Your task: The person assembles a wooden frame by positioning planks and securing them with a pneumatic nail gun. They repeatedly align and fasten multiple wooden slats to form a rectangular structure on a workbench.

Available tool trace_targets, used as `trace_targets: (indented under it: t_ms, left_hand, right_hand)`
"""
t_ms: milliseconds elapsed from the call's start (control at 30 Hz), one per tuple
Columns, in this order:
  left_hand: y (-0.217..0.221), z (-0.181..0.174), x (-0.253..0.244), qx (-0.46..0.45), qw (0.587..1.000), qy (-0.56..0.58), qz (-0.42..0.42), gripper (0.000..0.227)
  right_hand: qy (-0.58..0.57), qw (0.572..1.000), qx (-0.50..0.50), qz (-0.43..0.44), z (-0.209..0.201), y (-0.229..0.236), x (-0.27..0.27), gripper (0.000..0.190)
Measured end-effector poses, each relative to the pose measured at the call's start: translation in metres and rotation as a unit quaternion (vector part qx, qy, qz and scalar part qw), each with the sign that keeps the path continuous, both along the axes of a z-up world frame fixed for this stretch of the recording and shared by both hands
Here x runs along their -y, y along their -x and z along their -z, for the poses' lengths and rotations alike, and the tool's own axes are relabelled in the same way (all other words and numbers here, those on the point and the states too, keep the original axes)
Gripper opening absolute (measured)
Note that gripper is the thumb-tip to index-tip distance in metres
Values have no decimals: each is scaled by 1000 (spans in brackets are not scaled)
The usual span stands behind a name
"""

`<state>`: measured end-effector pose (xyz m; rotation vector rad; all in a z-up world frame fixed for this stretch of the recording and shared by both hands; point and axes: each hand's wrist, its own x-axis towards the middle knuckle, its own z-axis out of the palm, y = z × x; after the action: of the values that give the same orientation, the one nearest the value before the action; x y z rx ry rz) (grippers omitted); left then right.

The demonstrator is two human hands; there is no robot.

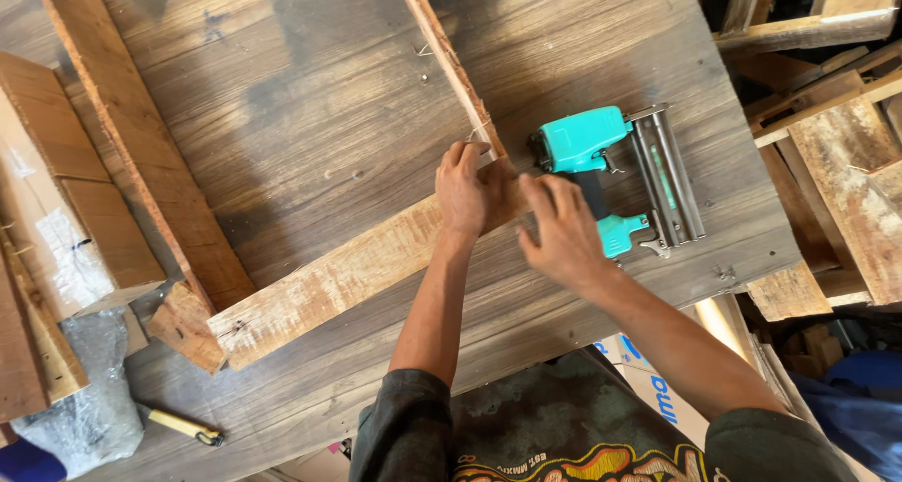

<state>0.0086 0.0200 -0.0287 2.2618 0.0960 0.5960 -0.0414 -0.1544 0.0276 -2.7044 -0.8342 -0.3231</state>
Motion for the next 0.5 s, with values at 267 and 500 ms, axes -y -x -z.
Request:
trace_targets:
  t_ms: [267, 500]
  left_hand:
    - [80, -6, -115, -89, 992, -62, 66, 38]
    - [178, -48, -255, -247, 951, -179, -51, 75]
  right_hand:
    - [-24, 998, -1, -53, 34, 80, -109, 100]
    - [-21, 995, -31, -93, 76, 135, -186, 93]
